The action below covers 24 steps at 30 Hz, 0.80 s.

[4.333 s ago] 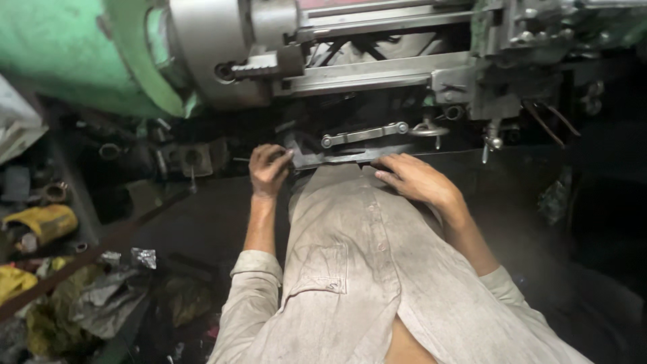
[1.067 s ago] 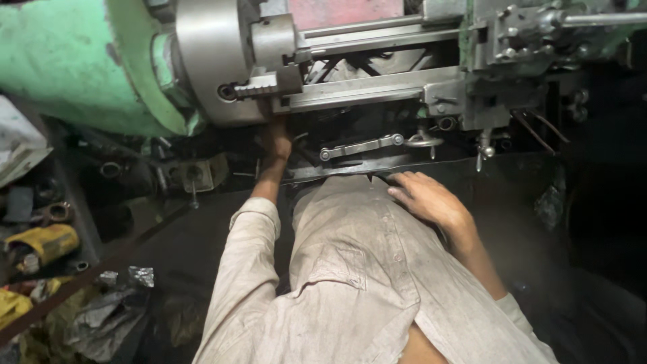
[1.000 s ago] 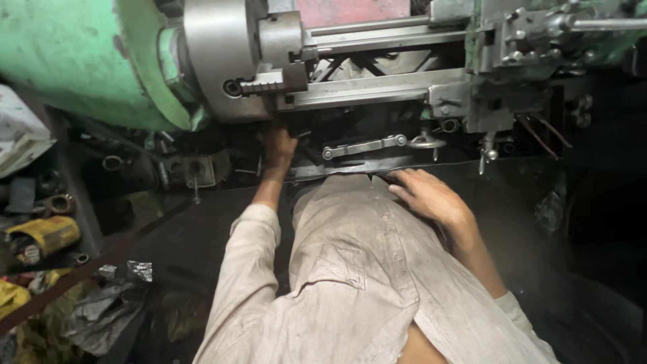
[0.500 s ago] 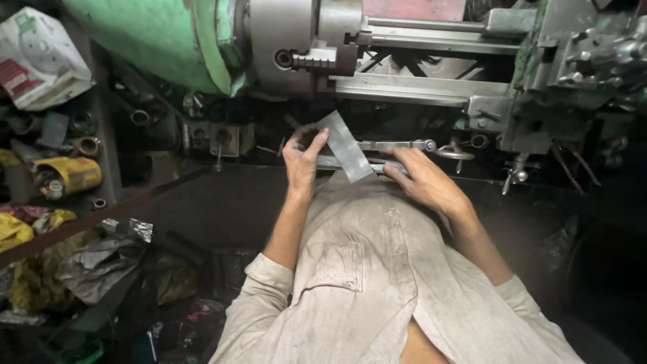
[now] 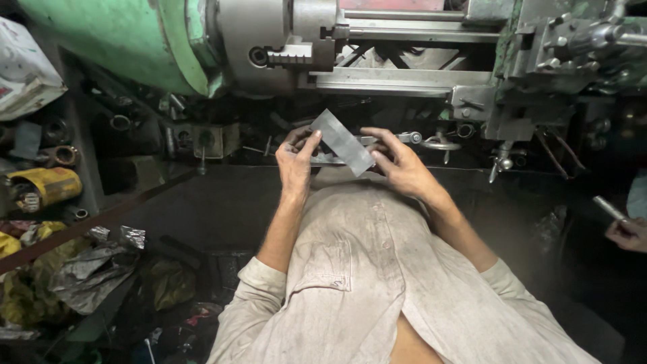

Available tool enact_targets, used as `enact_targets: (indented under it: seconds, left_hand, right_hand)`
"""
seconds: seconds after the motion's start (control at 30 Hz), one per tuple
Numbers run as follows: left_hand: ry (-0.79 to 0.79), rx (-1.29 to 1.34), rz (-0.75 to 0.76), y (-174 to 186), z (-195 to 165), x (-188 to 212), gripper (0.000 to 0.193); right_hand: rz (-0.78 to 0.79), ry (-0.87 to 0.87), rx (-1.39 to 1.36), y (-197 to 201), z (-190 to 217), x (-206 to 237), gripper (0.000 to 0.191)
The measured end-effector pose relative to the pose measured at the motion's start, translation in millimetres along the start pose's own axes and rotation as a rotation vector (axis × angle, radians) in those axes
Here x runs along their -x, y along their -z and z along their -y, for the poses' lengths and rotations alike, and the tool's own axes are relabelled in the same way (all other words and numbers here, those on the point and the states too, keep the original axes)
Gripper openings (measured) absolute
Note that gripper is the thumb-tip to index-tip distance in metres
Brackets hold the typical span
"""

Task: The person carries a small metal part to a lathe, seats it in the chuck, and tightens the chuck with a key. They run the lathe and hold a tool against the rotating part, then return to the workbench, place the part into a metal engine housing, and strike a rod held in the housing with a hammer.

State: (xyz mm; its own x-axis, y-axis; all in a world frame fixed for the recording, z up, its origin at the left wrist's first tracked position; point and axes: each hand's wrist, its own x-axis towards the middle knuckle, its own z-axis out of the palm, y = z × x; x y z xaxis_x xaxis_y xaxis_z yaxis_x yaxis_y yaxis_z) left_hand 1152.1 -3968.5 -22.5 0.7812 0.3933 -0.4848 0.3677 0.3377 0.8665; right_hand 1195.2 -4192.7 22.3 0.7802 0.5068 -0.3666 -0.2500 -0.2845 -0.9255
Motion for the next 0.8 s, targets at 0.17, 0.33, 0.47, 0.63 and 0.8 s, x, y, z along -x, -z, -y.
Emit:
enact_targets:
  seconds: [0.17, 0.33, 0.47, 0.63, 0.8]
  left_hand:
    - [0.104, -0.036, 0.095, -8.1, -0.7, -3.5, 0.035]
    - [-0.173, -0.375, 0.451, -12.7, -8.1, -0.6, 0.055]
    - [-0.714, -0.647, 0.707, -9.8, -20.5, 9.7, 0.048]
    - [-0.445, -0.675, 0.577, -15.4, -24.7, 12.8, 0.024]
    - [-0.408, -0.630, 0.421, -17.7, -11.4, 16.0, 0.026]
  right_hand:
    - [0.001, 0.228, 0.178, 7.4, 8.7, 6.3, 0.053]
    - [-0.021, 0.266, 0.202, 15.2, -2.2, 10.1, 0.020]
    - [-0.059, 0.051, 0.116, 9.4, -20.2, 11.1, 0.022]
    - [-0.262, -0.064, -0.102, -2.1, -22.5, 5.5, 0.055]
    - [-0.470, 0.487, 0.531, 5.5, -2.4, 6.9, 0.073]
